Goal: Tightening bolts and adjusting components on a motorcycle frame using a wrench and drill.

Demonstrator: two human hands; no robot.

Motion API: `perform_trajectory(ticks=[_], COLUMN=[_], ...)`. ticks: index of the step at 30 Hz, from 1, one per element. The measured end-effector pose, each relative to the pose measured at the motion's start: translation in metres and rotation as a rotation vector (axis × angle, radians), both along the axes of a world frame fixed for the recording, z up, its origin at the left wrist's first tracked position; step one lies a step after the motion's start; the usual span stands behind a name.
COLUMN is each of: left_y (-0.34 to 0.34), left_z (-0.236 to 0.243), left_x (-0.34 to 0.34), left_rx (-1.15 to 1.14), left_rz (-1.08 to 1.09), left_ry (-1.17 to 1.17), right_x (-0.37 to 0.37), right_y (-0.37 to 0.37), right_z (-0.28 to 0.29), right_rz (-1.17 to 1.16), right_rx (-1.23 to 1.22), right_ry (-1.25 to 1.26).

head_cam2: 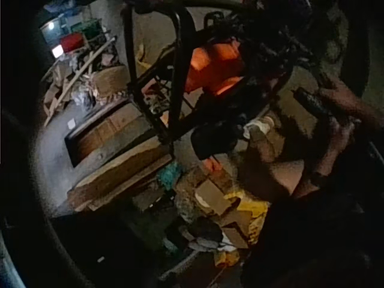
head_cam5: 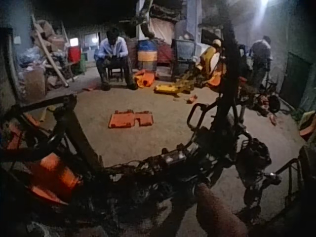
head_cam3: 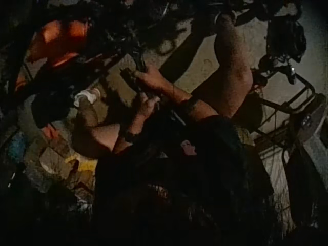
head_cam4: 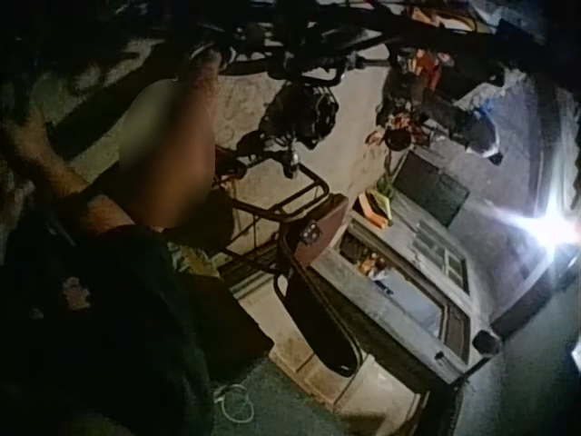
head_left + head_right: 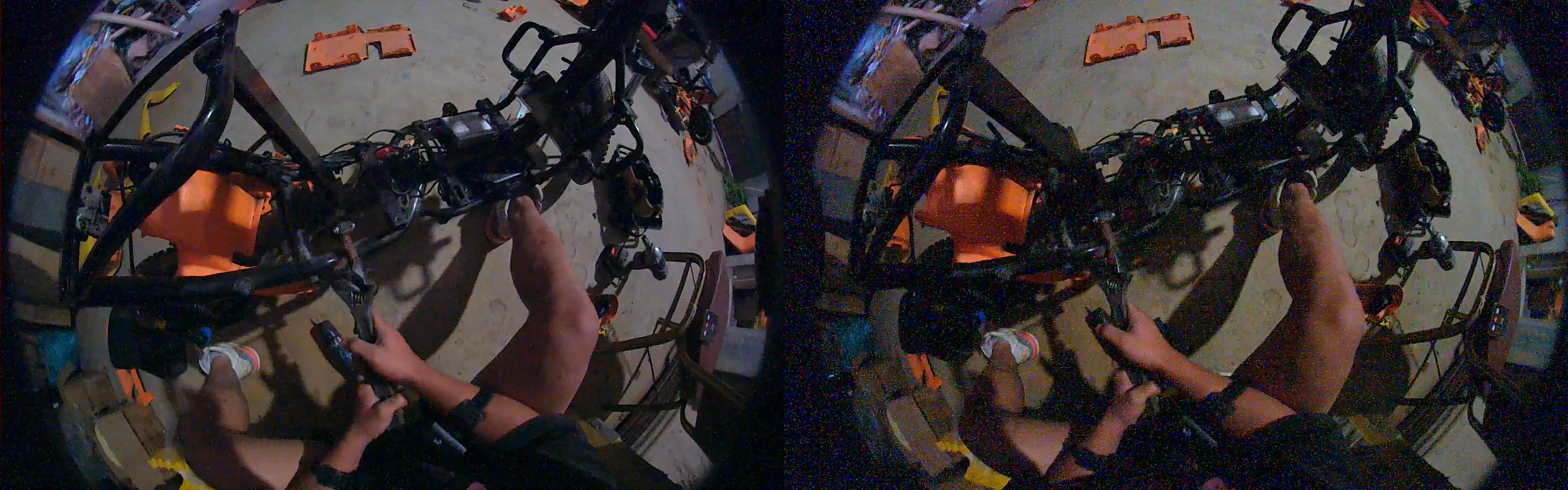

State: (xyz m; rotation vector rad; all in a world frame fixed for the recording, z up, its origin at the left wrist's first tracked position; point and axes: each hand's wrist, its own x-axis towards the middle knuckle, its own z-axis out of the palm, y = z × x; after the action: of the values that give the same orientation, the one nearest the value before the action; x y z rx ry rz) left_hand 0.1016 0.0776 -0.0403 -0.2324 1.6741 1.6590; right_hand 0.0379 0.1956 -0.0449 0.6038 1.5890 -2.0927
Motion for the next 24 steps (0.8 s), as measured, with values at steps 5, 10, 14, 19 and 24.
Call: perform_trajectory(ticks=[5, 10, 14, 19, 24], left_y=[0.001, -0.020, -0.037, -0.033, 0.006], left_z=[0.001, -0.034, -0.001, 0.096, 0.114], left_x=[-0.005, -0.001, -0.040, -0.103, -0.181], left_rx=[-0.057, -0.221, -0.456, -0.864, -0.801], left_rz=[-0.020, -0.320, -0.645, -0.352, -0.477], left_ry=[0.035, 0.043, 0.101, 0.730, 1.218], right_x=[-0.004, 0.000, -0.001, -0.001, -0.009], right_y=[0.004, -0.003, -0.001, -0.012, 0.002], right_z=[0.008, -0.009, 0.002, -0.008, 0.002], right_rz=[-0.003, -0.078, -0.139, -0.152, -0.071], right_rx=[0.021, 0.052, -0.090, -0.048, -0.305], right_ry=[0.045, 0.108, 0.078, 0.079, -0.071])
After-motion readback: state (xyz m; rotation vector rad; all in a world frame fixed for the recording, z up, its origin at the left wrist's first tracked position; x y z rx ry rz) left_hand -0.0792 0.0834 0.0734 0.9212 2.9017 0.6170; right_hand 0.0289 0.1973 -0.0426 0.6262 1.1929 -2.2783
